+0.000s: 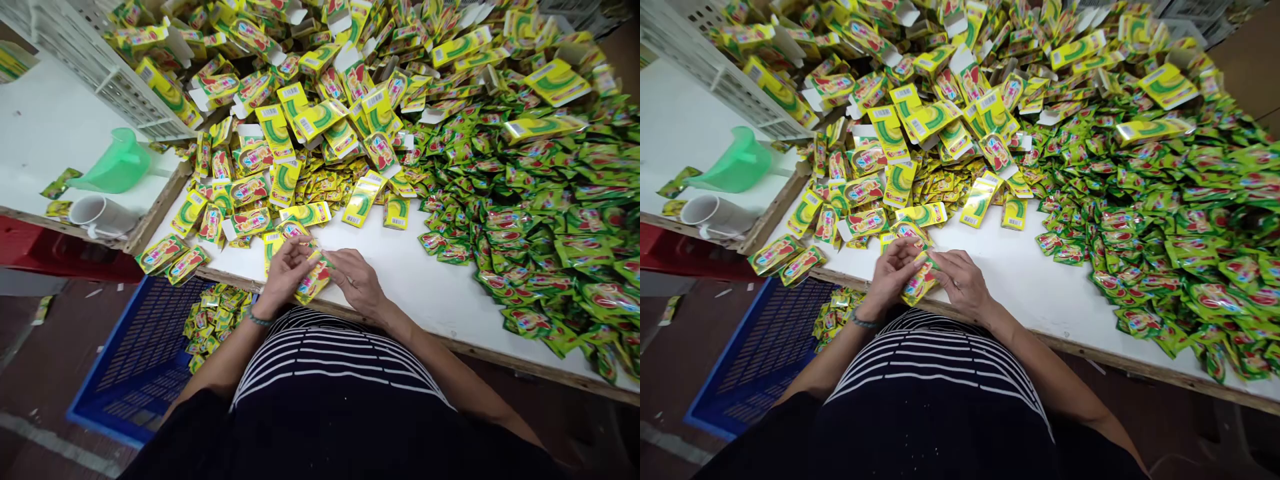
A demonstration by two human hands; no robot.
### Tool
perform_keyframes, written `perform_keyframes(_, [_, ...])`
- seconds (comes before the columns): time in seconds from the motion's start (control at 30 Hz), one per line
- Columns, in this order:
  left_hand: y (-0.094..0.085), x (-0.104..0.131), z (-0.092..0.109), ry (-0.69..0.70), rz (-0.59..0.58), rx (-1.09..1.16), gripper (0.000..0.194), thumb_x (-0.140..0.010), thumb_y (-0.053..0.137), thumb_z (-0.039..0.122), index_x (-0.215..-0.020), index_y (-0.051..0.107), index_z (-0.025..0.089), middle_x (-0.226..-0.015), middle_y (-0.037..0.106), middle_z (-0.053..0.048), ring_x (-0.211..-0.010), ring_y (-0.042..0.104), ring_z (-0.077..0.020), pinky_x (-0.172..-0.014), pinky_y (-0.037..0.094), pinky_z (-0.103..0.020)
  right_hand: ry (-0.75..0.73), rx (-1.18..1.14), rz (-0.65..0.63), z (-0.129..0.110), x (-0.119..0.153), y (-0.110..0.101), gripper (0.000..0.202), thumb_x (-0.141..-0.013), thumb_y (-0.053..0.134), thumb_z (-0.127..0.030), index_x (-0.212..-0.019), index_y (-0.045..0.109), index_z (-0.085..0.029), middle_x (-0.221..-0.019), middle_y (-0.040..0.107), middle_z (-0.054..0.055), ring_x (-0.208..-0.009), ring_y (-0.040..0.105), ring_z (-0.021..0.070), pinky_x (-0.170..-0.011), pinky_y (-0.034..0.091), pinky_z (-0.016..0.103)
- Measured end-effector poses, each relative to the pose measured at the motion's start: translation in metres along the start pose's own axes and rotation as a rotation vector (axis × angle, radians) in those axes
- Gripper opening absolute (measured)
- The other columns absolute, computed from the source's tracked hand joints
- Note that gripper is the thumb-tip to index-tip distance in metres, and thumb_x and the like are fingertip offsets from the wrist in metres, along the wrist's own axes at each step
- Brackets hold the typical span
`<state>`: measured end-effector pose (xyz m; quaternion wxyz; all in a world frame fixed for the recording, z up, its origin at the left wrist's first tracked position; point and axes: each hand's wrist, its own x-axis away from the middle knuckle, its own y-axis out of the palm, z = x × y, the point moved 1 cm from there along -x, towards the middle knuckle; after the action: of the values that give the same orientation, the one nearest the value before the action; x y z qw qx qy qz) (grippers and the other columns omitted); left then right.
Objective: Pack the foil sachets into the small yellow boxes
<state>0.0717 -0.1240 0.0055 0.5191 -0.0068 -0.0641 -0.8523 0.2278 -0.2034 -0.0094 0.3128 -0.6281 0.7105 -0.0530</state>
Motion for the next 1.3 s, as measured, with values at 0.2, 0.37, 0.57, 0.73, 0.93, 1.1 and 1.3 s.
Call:
perform_keyframes(0.2, [-0.114,0.037,0.048,-0.106,0.371,-1.000,0.037,-0.076,0.065,0.043,-0.104,0.064,0.020,-0.079,0.064,-0.002,-0.072,0.059,-0.0186,-0.064,0.044,-0.030,0.298,0.117,0.217,0.035,0.019,-0.022,0.041,-0.090,0.053,-0.040,-0.126,0.060,-0.022,-0.115,0.068,0.012,-0.094,0.064,0.0227,-0.075,0.055,0.038])
perform_keyframes(0.37, [-0.141,0.046,0.052,-0.059,0.561,-1.443,0.033,-0.080,0.057,0.047,-0.103,0.064,0.024,-0.085,0.064,-0.007,-0.088,0.059,-0.0321,-0.069,0.044,-0.040,0.541,0.647,0.473,0.084,0.039,-0.088,0.042,-0.089,0.050,-0.039,-0.121,0.064,-0.016,-0.122,0.063,0.017,-0.114,0.054,0.0317,-0.099,0.040,0.053])
perform_keyframes(0.57, [-0.038,0.016,0.001,0.240,-0.024,-1.408,0.044,-0.082,0.059,0.047,-0.111,0.062,0.015,-0.100,0.065,-0.013,-0.093,0.057,-0.0288,-0.082,0.045,-0.041,0.845,0.830,0.199,0.116,0.049,-0.122,0.048,-0.090,0.049,-0.043,-0.131,0.059,-0.019,-0.140,0.050,0.019,-0.127,0.038,0.0413,-0.095,0.035,0.061])
perform_keyframes(0.73, [0.024,-0.005,-0.016,0.287,-0.488,-1.409,0.047,-0.079,0.063,0.022,-0.125,0.055,0.017,-0.111,0.065,-0.014,-0.103,0.052,-0.0291,-0.089,0.039,-0.043,0.546,0.768,0.056,0.100,0.048,-0.082,0.032,-0.089,0.054,-0.032,-0.117,0.067,-0.025,-0.127,0.064,0.010,-0.131,0.037,0.0357,-0.101,0.027,0.059])
perform_keyframes(0.93, [0.032,-0.019,-0.013,0.498,-0.755,-1.257,0.047,-0.076,0.053,0.002,-0.114,0.065,0.026,-0.137,0.054,-0.004,-0.135,0.030,-0.0351,-0.103,0.031,-0.050,0.403,0.553,-0.124,0.082,0.008,-0.070,0.029,-0.083,0.062,-0.029,-0.111,0.070,-0.025,-0.110,0.071,0.009,-0.112,0.053,0.0320,-0.094,0.034,0.050])
perform_keyframes(1.1, [0.032,-0.016,-0.016,0.342,-0.396,-1.303,0.032,-0.090,0.046,0.018,-0.119,0.059,0.016,-0.128,0.055,-0.014,-0.121,0.048,-0.0287,-0.101,0.040,-0.043,0.158,0.609,-0.094,0.079,-0.079,-0.055,0.031,-0.087,0.048,-0.017,-0.111,0.068,-0.016,-0.110,0.069,0.011,-0.104,0.054,0.0265,-0.090,0.038,0.040])
perform_keyframes(1.3, [0.049,-0.014,-0.022,-0.044,-0.153,-1.451,0.071,-0.082,0.053,0.062,-0.130,0.046,0.010,-0.116,0.055,-0.021,-0.101,0.060,-0.0318,-0.080,0.049,-0.040,0.022,0.690,-0.178,0.094,-0.143,-0.022,0.031,-0.087,0.043,-0.008,-0.099,0.070,-0.016,-0.120,0.065,0.013,-0.109,0.051,0.0265,-0.089,0.038,0.039])
